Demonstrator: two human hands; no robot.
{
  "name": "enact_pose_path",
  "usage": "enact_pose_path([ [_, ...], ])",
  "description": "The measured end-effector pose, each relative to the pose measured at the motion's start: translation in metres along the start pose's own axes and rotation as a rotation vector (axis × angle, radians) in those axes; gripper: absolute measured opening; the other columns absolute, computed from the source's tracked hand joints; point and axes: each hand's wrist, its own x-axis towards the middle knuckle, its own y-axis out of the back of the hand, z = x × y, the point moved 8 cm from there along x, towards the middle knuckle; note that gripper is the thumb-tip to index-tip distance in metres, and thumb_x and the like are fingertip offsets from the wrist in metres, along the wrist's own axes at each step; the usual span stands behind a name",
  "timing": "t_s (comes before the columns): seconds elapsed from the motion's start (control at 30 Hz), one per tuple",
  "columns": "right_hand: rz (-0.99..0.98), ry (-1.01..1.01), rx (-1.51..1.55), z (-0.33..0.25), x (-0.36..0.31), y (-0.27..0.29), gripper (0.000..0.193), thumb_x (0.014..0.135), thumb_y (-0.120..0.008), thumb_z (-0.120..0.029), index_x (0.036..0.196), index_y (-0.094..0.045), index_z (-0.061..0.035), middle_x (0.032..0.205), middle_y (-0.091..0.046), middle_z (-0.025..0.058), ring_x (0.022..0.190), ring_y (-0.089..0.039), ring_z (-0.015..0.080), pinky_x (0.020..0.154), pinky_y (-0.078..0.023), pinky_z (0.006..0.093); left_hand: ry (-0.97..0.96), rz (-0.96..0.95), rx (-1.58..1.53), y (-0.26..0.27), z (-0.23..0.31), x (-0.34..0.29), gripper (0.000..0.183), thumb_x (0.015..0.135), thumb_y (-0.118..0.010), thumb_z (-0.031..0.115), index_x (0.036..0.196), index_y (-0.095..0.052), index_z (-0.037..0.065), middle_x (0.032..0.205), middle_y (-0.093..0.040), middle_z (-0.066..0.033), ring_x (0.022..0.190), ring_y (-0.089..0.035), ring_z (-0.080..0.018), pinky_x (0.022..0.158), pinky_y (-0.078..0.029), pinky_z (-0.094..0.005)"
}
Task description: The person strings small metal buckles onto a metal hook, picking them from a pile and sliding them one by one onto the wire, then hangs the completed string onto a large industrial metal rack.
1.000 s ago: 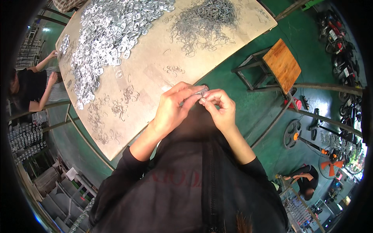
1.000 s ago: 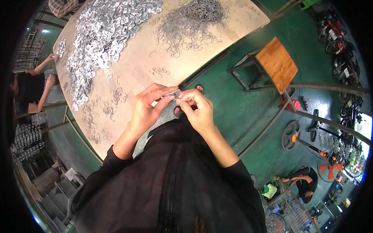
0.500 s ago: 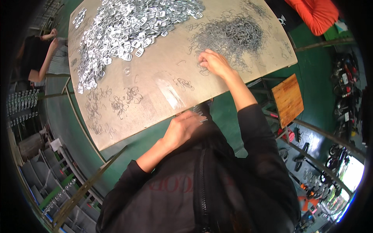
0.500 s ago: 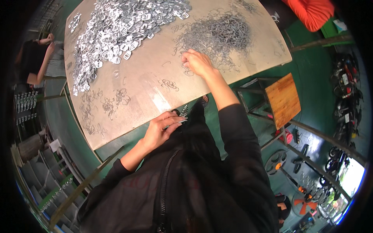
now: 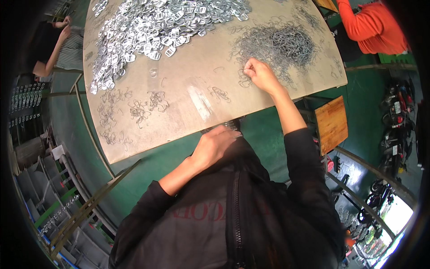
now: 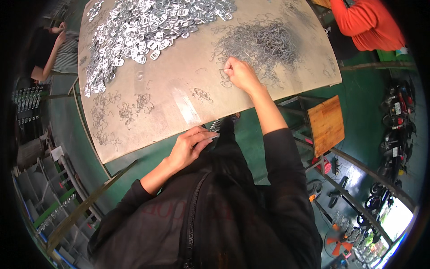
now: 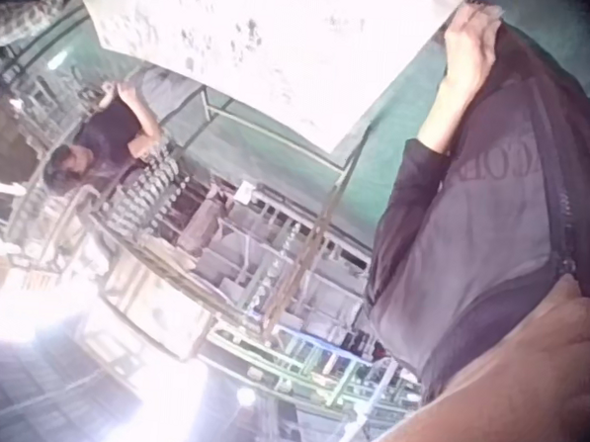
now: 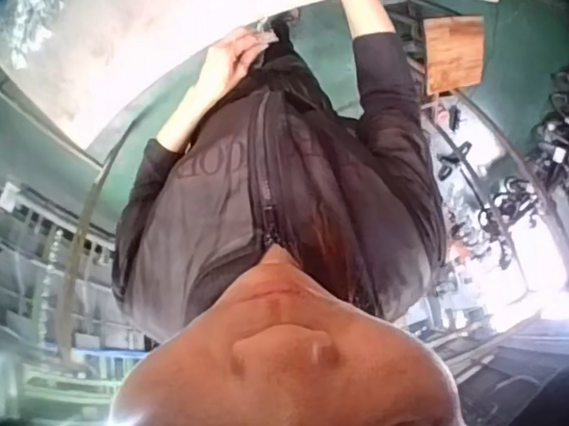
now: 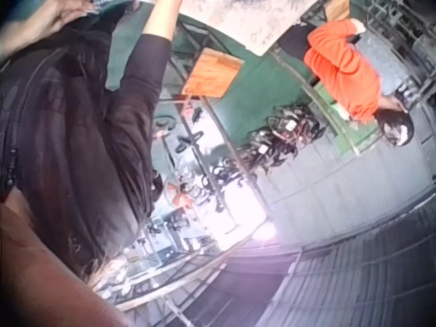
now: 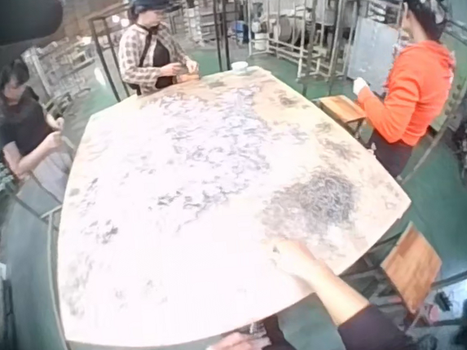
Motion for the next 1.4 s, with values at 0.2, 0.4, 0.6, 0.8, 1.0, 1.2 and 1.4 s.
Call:
enact_pose_path([
  [0.2, 0.205, -0.084, 0.850, -0.010, -0.081, 0.002, 0.017, 0.082, -0.064, 0.003, 0.093, -0.054, -0.0037, 0.085, -0.061, 0.0056, 0.073, -0.062, 0.0124, 0.059, -0.049, 0.0224, -0.073, 0.004, 0.026, 0.006, 0.003, 0.002, 0.021, 0.079, -0.064, 0.000, 0.100, -0.066, 0.003, 0.089, -0.061, -0.0116, 0.081, -0.062, -0.0287, 0.072, -0.051, -0.0342],
  [0.4, 0.400, -0.197, 1.025, -0.023, -0.131, -0.011, 0.018, 0.083, -0.063, 0.003, 0.096, -0.052, -0.0034, 0.086, -0.062, 0.0062, 0.075, -0.064, 0.0142, 0.061, -0.051, 0.0225, -0.104, -0.030, 0.016, 0.006, 0.001, 0.005, 0.024, 0.079, -0.064, -0.002, 0.102, -0.067, 0.003, 0.089, -0.063, -0.0115, 0.077, -0.063, -0.0268, 0.068, -0.050, -0.0336],
  [0.6, 0.443, -0.190, 1.006, -0.048, -0.178, -0.021, 0.017, 0.083, -0.062, 0.003, 0.095, -0.052, -0.0035, 0.085, -0.062, 0.0052, 0.074, -0.064, 0.0124, 0.058, -0.049, 0.0221, -0.046, -0.069, -0.019, 0.003, -0.007, 0.005, 0.025, 0.079, -0.064, -0.001, 0.103, -0.067, 0.004, 0.088, -0.063, -0.0113, 0.076, -0.063, -0.0267, 0.067, -0.050, -0.0328],
  [0.8, 0.577, -0.124, 0.980, -0.075, -0.209, -0.040, 0.015, 0.083, -0.062, 0.004, 0.092, -0.053, -0.0030, 0.083, -0.063, 0.0048, 0.072, -0.062, 0.0097, 0.058, -0.049, 0.0212, -0.115, -0.052, -0.030, 0.004, 0.002, 0.003, 0.027, 0.078, -0.066, 0.000, 0.105, -0.067, 0.004, 0.088, -0.063, -0.0118, 0.075, -0.063, -0.0274, 0.067, -0.051, -0.0328],
  [1.0, 0.821, -0.039, 0.984, -0.082, -0.226, -0.041, 0.013, 0.085, -0.060, 0.006, 0.093, -0.052, -0.0002, 0.086, -0.063, 0.0078, 0.079, -0.063, 0.0112, 0.069, -0.051, 0.0223, -0.255, -0.054, 0.008, 0.002, 0.015, -0.001, 0.030, 0.079, -0.068, 0.006, 0.109, -0.065, 0.005, 0.095, -0.064, -0.0129, 0.079, -0.064, -0.0286, 0.071, -0.052, -0.0335],
  [1.2, 0.913, 0.026, 0.856, -0.086, -0.246, -0.030, 0.018, 0.082, -0.060, 0.011, 0.091, -0.050, 0.0004, 0.095, -0.060, 0.0130, 0.079, -0.063, 0.0157, 0.071, -0.054, 0.0254, -0.185, 0.143, 0.317, 0.074, -0.070, 0.052, 0.027, 0.085, -0.063, 0.015, 0.110, -0.063, 0.005, 0.105, -0.063, -0.0148, 0.092, -0.061, -0.0304, 0.080, -0.050, -0.0366],
  [1.4, 0.889, -0.006, 0.815, -0.081, -0.249, -0.029, 0.018, 0.081, -0.062, 0.010, 0.090, -0.050, -0.0011, 0.094, -0.060, 0.0127, 0.078, -0.062, 0.0146, 0.070, -0.054, 0.0257, 0.020, 0.620, 0.754, 0.181, -0.192, 0.124, 0.036, 0.082, -0.066, 0.024, 0.115, -0.063, 0.011, 0.116, -0.058, -0.0135, 0.107, -0.051, -0.0329, 0.090, -0.043, -0.0405],
])
